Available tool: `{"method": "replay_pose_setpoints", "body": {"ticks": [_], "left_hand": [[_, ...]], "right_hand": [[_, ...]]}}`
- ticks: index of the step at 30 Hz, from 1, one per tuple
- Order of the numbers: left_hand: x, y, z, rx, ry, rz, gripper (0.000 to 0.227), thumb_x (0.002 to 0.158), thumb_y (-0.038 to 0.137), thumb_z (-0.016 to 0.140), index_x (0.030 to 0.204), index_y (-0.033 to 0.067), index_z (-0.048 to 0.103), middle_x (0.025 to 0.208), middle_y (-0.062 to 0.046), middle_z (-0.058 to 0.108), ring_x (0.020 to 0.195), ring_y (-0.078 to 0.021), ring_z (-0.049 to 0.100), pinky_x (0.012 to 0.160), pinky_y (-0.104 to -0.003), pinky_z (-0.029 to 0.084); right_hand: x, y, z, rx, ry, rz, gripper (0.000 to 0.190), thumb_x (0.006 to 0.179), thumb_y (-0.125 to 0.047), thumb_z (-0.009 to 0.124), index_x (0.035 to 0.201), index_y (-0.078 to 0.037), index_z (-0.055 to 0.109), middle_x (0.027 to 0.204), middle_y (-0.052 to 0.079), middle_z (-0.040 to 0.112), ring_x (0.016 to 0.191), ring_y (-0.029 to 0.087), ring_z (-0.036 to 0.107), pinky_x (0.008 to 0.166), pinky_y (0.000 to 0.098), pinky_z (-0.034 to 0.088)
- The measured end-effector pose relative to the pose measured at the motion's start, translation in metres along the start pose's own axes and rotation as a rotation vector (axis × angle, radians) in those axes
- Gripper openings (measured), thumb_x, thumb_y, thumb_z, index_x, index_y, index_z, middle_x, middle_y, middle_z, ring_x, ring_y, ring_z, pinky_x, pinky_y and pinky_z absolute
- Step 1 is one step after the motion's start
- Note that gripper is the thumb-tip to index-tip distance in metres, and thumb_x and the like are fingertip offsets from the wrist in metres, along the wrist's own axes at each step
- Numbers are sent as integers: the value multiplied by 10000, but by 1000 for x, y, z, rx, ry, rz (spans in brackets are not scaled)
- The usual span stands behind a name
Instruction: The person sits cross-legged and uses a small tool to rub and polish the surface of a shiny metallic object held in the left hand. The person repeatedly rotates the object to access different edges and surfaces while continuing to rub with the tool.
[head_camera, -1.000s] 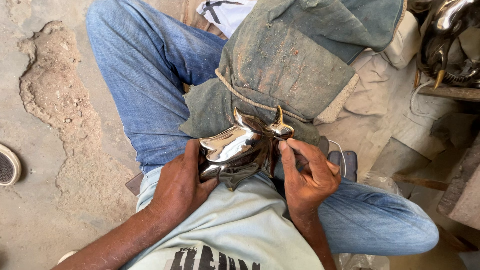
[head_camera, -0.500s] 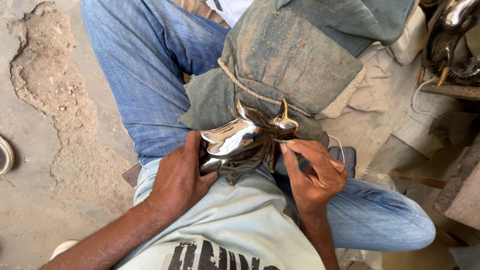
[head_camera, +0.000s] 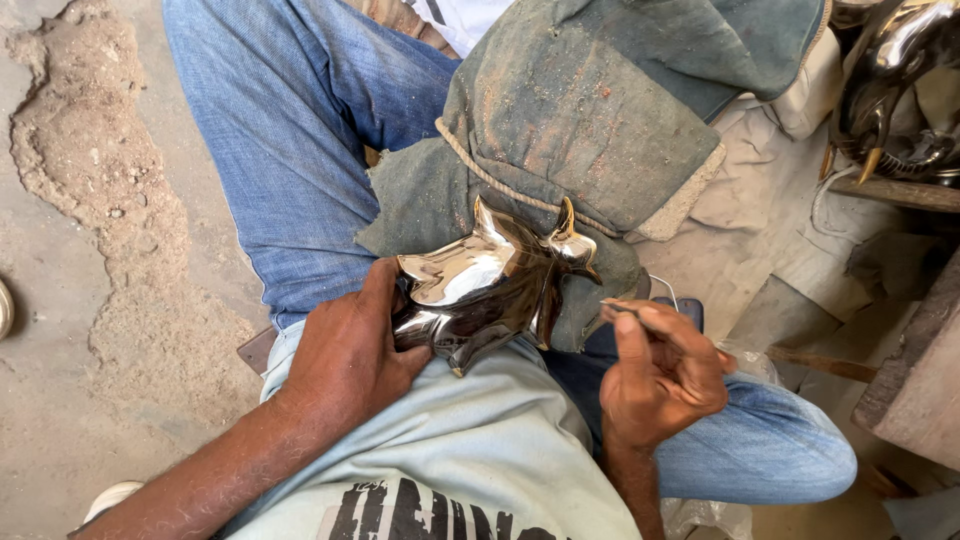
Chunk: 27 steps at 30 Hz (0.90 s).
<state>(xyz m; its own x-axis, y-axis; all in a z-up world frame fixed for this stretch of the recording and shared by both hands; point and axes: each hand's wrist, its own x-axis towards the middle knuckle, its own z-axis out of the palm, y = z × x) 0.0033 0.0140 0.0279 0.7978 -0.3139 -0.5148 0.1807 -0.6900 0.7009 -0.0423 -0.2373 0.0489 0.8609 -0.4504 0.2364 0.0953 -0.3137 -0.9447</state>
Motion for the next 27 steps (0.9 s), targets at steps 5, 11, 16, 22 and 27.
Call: {"method": "replay_pose_setpoints", "body": {"ticks": [5, 11, 16, 22, 27], "left_hand": [[-1, 11, -12, 59, -4, 22, 883, 682, 175, 841, 1413, -51, 399, 746, -248, 692, 696, -413, 710, 644, -503, 565], [-4, 20, -17, 90, -5, 39, 999, 672, 177, 837, 1508, -22, 328, 819, -252, 690, 700, -426, 700, 646, -500, 561], [-4, 21, -19, 102, 9, 47, 1010, 678, 178, 833, 1524, -14, 315, 750, -242, 686, 710, -428, 689, 646, -509, 546], [-3, 20, -20, 120, -11, 38, 1028, 687, 176, 828, 1545, -4, 293, 752, -230, 681, 702, -418, 688, 651, -506, 545], [-2, 20, -20, 116, -13, 43, 1035, 676, 169, 832, 1542, -12, 294, 778, -237, 682, 710, -418, 691, 657, -502, 549]], "right_hand": [[7, -11, -5, -313, -258, -62, 189, 841, 105, 788, 966, -3, 697, 957, 169, 786, 641, 79, 641, 502, 139, 346], [8, -18, 8, -300, -317, -161, 211, 902, 100, 787, 1064, -5, 701, 1012, 154, 768, 897, 153, 750, 526, 135, 455], [7, -20, 12, -389, -280, -158, 217, 892, 82, 818, 1063, -3, 715, 988, 139, 770, 800, 96, 692, 562, 185, 422], [9, -21, 11, -388, -299, -147, 220, 895, 77, 819, 1073, 1, 715, 991, 127, 770, 793, 75, 691, 519, 168, 376], [13, -18, 10, -341, -345, -194, 212, 931, 80, 811, 1098, 4, 704, 1003, 126, 768, 886, 126, 750, 624, 173, 525]]}}
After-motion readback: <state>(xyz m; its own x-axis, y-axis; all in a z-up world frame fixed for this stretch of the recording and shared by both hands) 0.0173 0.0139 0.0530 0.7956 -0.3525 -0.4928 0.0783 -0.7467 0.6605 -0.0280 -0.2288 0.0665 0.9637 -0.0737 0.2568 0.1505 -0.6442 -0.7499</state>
